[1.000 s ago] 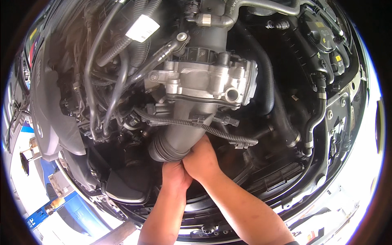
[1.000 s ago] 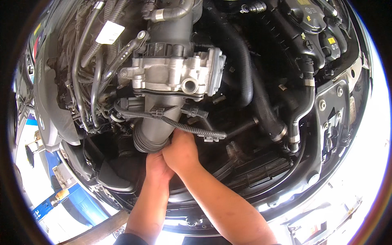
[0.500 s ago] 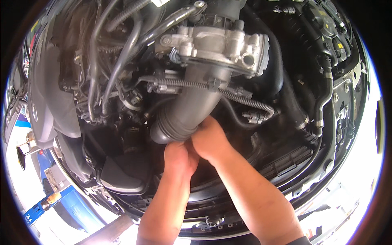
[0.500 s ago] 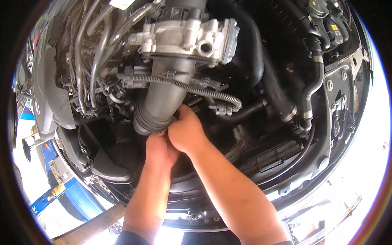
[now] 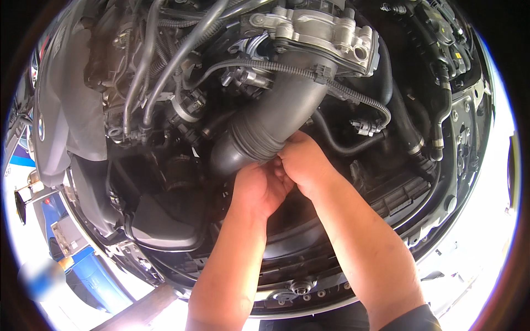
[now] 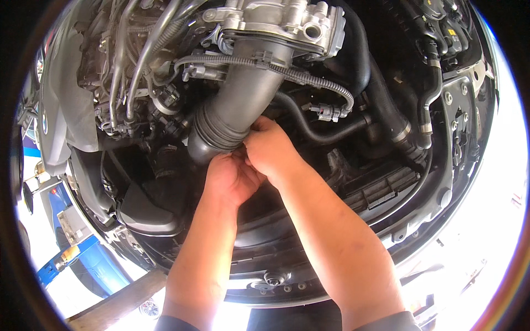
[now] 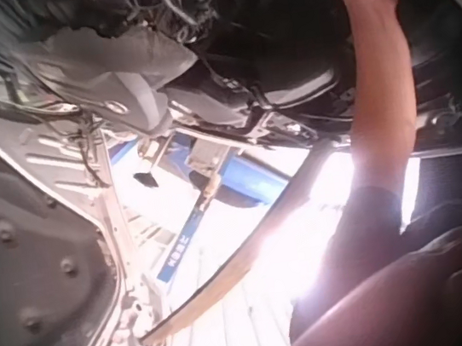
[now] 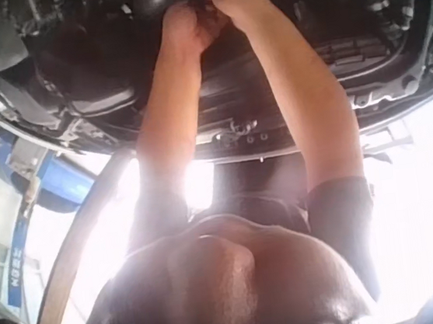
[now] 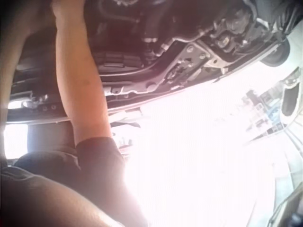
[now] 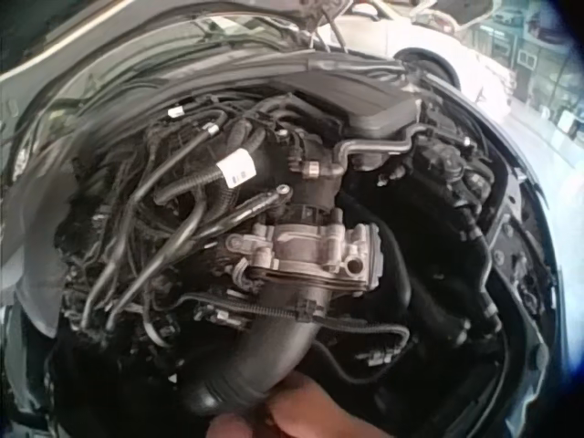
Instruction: The person works under the hood of a white BMW, adjusting and securing a black air intake hose. They retrieve a socket wrench from a tool cart, attach a socket, and tighten a bolt on the intake assembly. The person then repositions the hose and continues securing it by hand.
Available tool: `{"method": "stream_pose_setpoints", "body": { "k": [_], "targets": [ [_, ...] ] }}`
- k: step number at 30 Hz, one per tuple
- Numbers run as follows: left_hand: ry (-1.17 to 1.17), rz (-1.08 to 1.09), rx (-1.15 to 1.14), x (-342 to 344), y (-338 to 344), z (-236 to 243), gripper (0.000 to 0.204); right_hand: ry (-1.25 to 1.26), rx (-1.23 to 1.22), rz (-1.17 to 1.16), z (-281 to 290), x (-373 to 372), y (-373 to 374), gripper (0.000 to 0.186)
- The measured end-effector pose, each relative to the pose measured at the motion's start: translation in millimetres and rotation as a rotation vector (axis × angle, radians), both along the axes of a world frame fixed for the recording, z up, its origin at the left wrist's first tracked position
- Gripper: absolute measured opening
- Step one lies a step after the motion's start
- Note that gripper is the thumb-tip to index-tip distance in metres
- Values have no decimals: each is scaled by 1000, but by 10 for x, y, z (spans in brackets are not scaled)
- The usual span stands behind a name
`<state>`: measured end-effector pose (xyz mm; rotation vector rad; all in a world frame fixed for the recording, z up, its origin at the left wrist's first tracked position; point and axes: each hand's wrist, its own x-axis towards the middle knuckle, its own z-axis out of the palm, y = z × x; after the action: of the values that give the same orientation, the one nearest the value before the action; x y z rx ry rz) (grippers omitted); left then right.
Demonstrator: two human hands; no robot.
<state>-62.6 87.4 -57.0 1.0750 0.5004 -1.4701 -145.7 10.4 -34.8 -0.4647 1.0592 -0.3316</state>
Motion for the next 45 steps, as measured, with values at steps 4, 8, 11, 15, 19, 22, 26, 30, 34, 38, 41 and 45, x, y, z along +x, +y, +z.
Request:
{"method": "stream_pose_setpoints", "body": {
  "k": [4,8,11,15,19,22,26,30,34,38,41,45],
  "targets": [
    [27,91,-58,9,28,-41,16,-40,38,-15,19,-20,-22,10],
    [20,109,-94,36,85,-145,16,-55,-30,-5,-98,-11,4,11],
    [-51,109,-55,1,76,-101,18,-36,-118,2,-204,-29,55,13],
    [-129,15,11,94,87,-46,22,20,-244,88,-175,29,79,14],
    [-294,-205,32,95,141,-20,29,57,-322,168,-164,41,136,18],
    [-357,-283,-50,85,186,-95,35,92,-366,126,-232,17,165,21],
    [-364,-326,-103,112,231,-120,36,90,-312,137,-267,-18,160,19],
    [-680,-369,-103,19,314,-231,31,47,-289,97,-448,-60,143,31],
    [-791,-282,-33,34,282,-142,25,-46,-194,168,-428,-110,63,40],
    [-994,-172,-70,-36,243,-177,19,-65,-164,206,-387,-86,20,40],
    [-922,-176,-107,-157,223,-290,23,-42,23,121,-482,-226,-79,36],
    [-235,-83,-16,-188,160,-155,22,197,-567,640,-460,-222,-228,35]
  ]
}}
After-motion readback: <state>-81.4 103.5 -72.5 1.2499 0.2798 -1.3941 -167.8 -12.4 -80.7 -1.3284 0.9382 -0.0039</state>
